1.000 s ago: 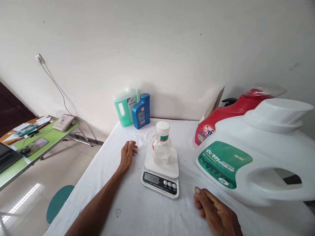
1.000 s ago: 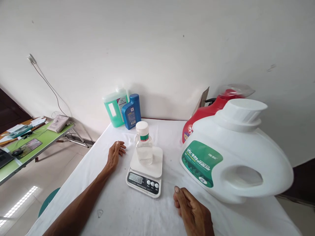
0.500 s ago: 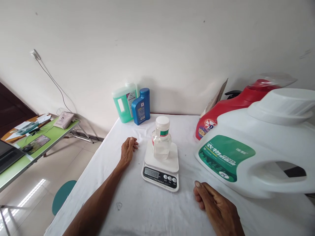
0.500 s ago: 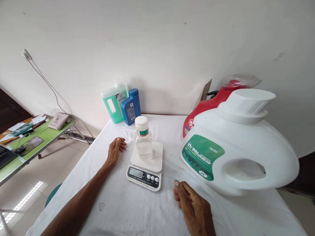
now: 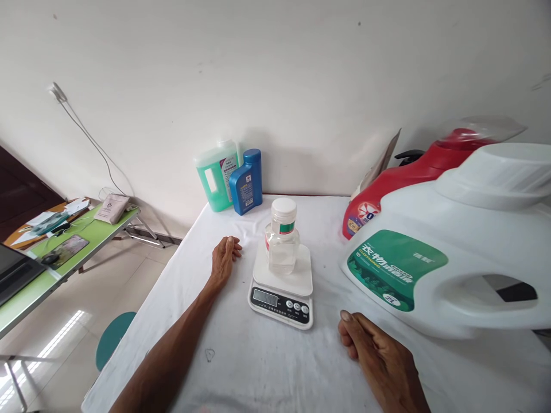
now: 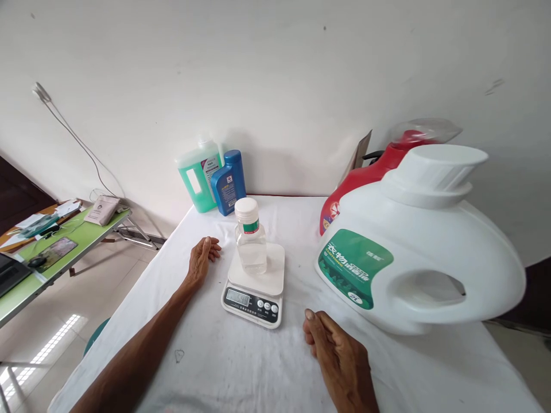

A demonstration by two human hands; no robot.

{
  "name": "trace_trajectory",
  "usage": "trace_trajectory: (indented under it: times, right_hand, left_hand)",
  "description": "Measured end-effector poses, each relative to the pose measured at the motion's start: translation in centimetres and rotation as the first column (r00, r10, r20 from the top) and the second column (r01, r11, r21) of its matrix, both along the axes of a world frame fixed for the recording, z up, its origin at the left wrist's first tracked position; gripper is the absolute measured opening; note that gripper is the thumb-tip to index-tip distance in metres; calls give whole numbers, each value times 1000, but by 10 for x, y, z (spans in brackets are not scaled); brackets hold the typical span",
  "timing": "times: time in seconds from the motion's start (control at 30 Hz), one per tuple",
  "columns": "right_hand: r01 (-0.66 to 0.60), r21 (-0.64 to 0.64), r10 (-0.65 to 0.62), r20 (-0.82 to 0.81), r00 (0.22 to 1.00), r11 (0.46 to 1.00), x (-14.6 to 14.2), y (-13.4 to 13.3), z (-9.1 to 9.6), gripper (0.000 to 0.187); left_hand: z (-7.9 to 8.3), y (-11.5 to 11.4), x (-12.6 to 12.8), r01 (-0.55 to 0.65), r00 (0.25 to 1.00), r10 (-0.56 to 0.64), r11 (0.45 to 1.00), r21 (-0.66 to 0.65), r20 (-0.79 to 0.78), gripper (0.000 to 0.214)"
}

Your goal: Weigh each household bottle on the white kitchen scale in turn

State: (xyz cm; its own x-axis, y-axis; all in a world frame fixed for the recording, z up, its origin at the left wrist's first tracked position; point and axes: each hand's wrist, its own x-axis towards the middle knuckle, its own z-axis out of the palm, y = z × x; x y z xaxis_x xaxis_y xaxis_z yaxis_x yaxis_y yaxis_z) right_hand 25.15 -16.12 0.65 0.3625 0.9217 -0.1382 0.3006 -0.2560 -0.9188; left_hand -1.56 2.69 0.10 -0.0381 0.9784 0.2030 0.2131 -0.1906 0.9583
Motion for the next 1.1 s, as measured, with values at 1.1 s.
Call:
trace_trajectory:
  times: [1.1]
  right_hand:
    - [-23, 60, 22, 14, 1000, 998, -1, -1, 9, 62]
  left_hand:
    - [77, -38, 70, 211, 938, -180, 974, 77, -295, 59]
